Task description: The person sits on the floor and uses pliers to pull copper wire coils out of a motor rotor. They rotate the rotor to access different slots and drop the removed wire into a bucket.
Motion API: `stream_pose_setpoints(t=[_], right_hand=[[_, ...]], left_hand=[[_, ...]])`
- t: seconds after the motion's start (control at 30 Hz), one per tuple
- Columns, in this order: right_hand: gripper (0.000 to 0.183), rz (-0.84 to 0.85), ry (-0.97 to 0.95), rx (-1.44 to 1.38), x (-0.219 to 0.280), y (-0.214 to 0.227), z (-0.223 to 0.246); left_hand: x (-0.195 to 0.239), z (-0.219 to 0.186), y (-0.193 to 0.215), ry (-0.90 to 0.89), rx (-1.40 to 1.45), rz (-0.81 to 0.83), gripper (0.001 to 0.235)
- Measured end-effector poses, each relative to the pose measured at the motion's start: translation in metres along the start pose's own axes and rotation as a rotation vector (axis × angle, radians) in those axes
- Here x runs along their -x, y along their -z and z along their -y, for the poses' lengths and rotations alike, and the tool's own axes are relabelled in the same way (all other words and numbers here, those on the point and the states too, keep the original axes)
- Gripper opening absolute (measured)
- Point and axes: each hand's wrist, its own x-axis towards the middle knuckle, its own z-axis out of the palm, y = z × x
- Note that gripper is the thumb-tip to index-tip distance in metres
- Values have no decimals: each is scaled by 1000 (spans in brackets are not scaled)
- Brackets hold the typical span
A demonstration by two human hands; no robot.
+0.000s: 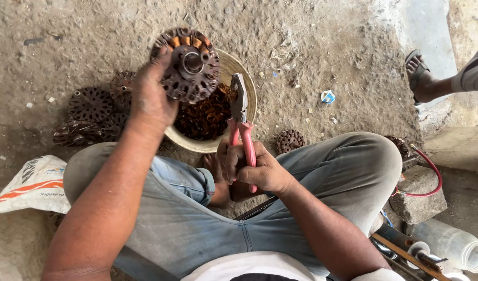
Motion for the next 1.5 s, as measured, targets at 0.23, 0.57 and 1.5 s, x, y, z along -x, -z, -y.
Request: stream_pose_setpoints(t=[0.23,0.57,1.5], right_hand=[[8,-153,-255,30,-19,5,-28],[7,-285,-278,437,-31,4,-55],[64,-224,-460,-706,-19,-12,-14]], left_hand=[[10,12,-5,69,173,26,47],[18,20,-6,-1,68,-140,52],[-7,18,13,-25,62,-207,58]])
